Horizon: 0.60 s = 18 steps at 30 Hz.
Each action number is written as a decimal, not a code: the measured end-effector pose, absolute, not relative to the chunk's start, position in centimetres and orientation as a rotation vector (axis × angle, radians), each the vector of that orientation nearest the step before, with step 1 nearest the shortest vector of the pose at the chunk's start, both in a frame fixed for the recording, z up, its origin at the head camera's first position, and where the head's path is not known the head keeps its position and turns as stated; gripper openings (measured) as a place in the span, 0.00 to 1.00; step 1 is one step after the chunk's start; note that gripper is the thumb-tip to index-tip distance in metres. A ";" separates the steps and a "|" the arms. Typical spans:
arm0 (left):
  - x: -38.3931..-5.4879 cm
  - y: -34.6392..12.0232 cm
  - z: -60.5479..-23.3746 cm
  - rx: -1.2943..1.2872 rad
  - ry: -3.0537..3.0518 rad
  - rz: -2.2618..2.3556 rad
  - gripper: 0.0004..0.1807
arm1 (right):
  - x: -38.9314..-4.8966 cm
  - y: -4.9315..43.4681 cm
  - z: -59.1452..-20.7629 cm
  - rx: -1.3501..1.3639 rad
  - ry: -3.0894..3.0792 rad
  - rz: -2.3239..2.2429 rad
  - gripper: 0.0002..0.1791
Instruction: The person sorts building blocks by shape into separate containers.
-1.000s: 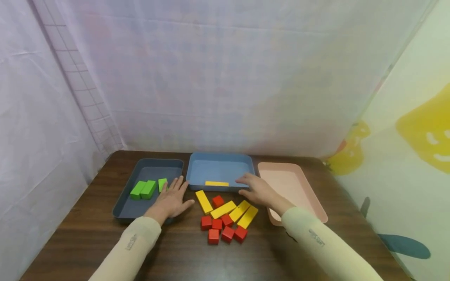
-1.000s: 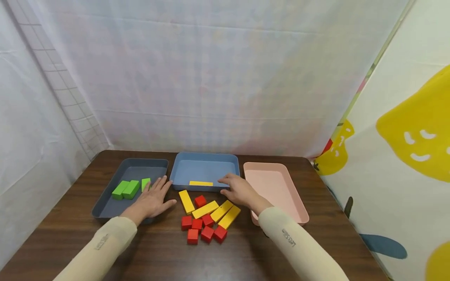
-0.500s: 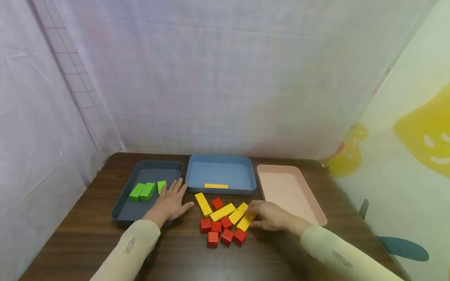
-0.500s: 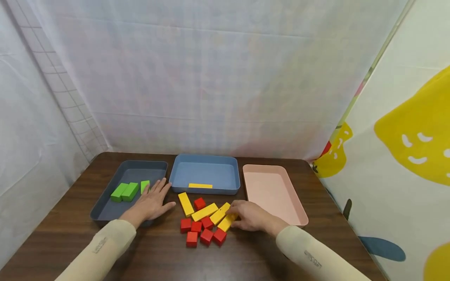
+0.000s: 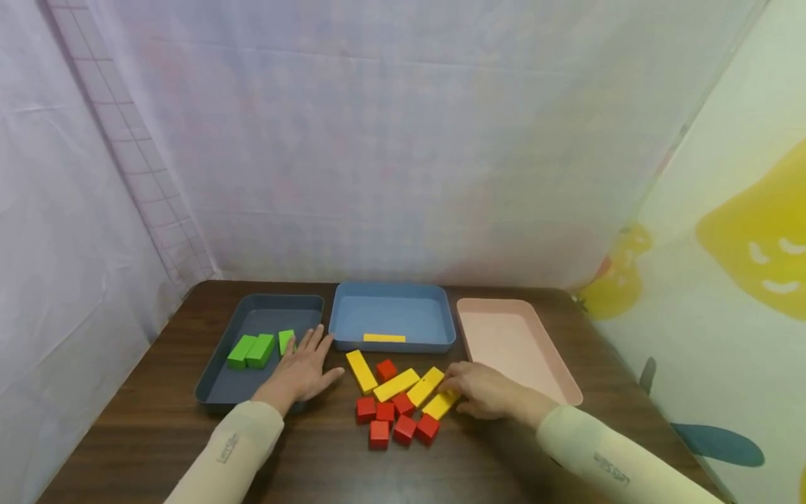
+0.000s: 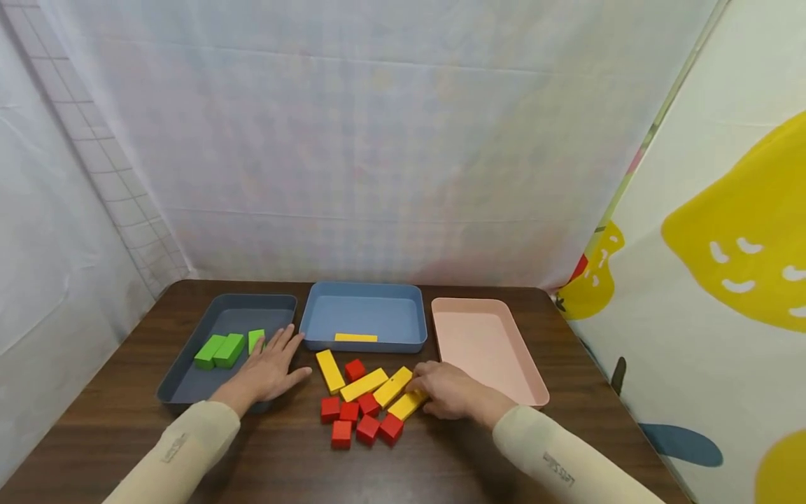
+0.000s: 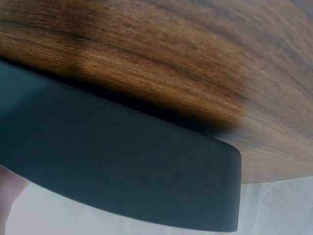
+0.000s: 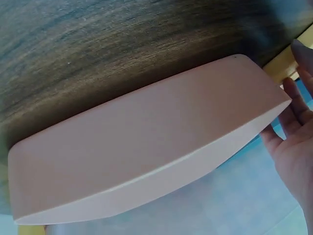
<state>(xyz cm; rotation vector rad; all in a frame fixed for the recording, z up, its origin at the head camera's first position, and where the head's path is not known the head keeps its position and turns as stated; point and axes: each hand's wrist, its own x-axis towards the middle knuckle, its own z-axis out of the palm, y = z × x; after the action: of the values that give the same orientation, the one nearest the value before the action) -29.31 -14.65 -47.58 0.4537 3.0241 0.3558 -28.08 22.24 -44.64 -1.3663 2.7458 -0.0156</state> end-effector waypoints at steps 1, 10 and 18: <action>-29.3 -14.6 -47.6 0.449 3.024 0.353 0.43 | -28.1 22.3 -44.7 -1.368 2.750 -0.016 0.19; -29.3 -14.7 -47.7 0.446 3.022 0.349 0.43 | -28.2 22.9 -44.4 -1.444 2.775 0.011 0.16; -29.5 -14.8 -47.7 0.472 3.033 0.373 0.42 | -29.0 23.9 -41.2 -1.382 2.939 -0.155 0.15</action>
<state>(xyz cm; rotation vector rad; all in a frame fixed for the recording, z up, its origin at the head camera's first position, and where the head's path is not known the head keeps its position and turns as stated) -29.46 -14.79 -47.74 0.4724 3.0335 0.3727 -29.01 23.91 -41.21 -1.3822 2.9394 -0.1545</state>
